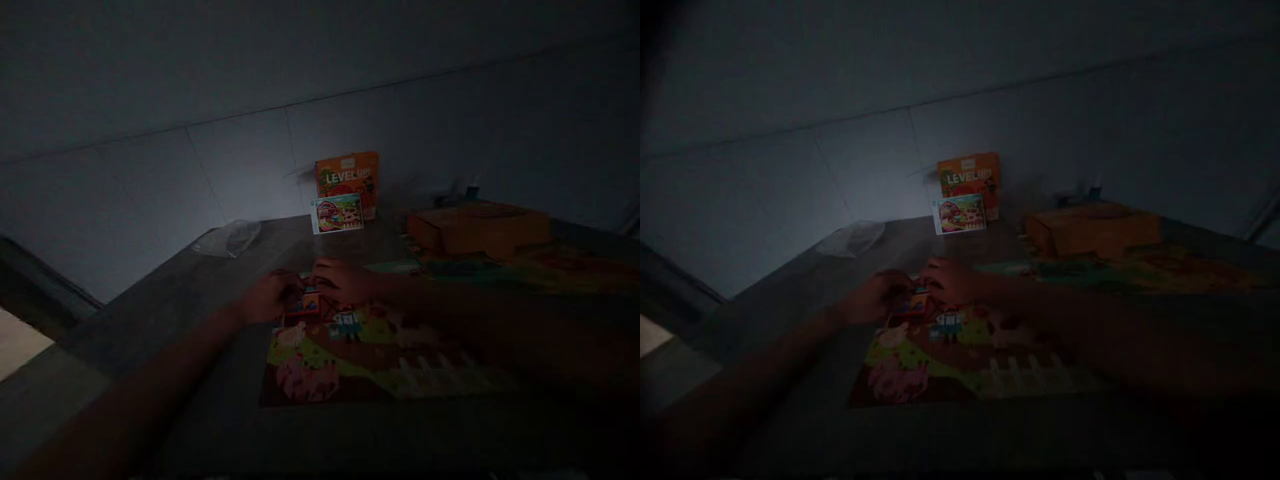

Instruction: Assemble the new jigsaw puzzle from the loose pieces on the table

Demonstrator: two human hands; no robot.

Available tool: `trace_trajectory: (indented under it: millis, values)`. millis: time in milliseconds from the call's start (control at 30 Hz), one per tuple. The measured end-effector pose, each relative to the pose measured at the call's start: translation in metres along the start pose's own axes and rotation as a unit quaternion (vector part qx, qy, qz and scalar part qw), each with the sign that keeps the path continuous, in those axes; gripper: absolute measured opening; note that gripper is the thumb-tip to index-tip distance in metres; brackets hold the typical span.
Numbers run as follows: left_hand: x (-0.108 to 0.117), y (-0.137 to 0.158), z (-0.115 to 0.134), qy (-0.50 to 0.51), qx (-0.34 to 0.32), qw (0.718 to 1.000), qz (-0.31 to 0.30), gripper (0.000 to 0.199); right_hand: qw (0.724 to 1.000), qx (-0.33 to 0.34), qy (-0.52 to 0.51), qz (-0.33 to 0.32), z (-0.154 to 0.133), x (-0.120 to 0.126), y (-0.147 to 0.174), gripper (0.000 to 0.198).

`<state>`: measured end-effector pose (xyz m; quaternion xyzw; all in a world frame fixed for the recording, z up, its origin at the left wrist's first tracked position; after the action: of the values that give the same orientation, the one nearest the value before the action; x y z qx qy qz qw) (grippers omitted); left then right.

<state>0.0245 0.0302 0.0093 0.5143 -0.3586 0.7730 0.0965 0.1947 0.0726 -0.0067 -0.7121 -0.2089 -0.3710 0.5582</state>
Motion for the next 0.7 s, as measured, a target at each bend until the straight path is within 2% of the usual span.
trace_trajectory:
  millis: [433, 700]
  values:
    - [0.0012, 0.0002, -0.0005, 0.0, 0.003, 1.0, -0.019, 0.018, 1.0, 0.002, 0.002, 0.009, -0.0003, 0.0021, 0.0023, 0.013]
    - [0.0028, 0.0016, 0.0021, 0.01, -0.001, 1.0, -0.008, 0.016, 1.0, 0.003, 0.003, 0.008, -0.0005, 0.0021, 0.0027, 0.012]
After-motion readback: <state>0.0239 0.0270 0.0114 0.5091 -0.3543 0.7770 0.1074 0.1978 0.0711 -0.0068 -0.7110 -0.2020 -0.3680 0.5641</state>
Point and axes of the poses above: each hand's wrist, its own y-axis away from the middle knuckle, its own x-axis out of the back of the hand, z = x × y, the point moved 4 cm from there along -y, towards the middle knuckle, and after that the axes turned 14 degrees about z, right-handed, at the moved point
